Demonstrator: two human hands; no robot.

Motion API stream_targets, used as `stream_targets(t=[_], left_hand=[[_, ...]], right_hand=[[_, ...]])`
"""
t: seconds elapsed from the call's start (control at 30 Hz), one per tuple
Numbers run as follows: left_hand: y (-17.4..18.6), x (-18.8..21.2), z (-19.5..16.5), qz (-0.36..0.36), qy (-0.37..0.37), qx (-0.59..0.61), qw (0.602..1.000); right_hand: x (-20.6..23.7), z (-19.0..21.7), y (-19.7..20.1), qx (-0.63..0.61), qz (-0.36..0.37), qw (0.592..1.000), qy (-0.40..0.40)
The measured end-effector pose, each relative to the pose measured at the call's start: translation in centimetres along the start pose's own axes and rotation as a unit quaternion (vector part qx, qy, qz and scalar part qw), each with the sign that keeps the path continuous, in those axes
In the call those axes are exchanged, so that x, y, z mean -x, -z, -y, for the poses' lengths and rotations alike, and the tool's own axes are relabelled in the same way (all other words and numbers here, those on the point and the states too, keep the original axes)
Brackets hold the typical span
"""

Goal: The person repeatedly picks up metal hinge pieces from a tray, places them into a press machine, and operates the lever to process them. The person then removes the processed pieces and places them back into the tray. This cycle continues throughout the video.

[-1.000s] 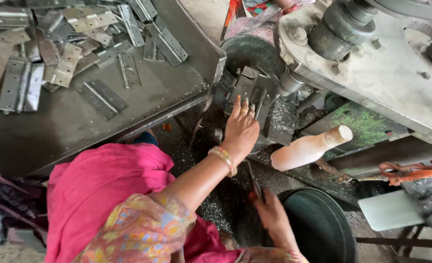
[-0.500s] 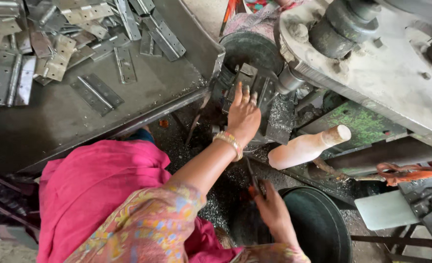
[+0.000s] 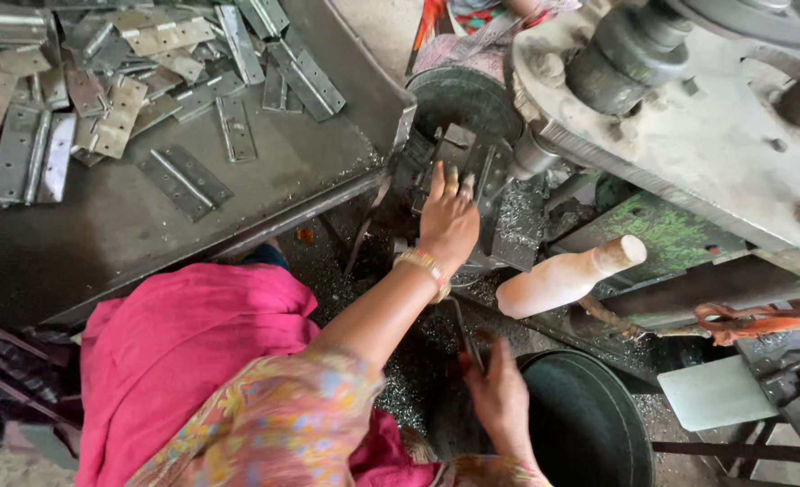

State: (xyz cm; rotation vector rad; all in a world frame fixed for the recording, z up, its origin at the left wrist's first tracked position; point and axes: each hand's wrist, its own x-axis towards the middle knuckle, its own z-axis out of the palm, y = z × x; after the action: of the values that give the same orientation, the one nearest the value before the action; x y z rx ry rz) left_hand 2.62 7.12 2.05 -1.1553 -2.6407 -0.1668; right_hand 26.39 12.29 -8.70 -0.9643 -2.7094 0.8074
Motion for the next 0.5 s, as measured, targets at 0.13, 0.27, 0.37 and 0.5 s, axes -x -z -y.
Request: stream_targets(t=[0.13, 0.27, 0.37, 0.5], left_hand=[[-1.3, 6.0, -0.7, -0.007, -0.056, 0.080, 0.995], [-2.9, 8.9, 2.0, -0.172, -0.159, 0.109, 0.966], [-2.5, 6.7, 2.2, -0.116, -0.158, 0.219, 0.956], [-0.6, 2.5, -2.0, -0.227, -0.076, 0.231, 0.943]], right_hand=[[-0.7, 4.5, 4.8, -0.116, -0.150, 0.977, 0.095], [-0.3, 7.0, 6.4, -0.109, -0.142, 0.979, 0.095], [-0.1, 7.3, 6.4, -0.094, -0.152, 0.977, 0.113], [-0.2, 7.0, 6.1, -0.083, -0.148, 0.981, 0.096]])
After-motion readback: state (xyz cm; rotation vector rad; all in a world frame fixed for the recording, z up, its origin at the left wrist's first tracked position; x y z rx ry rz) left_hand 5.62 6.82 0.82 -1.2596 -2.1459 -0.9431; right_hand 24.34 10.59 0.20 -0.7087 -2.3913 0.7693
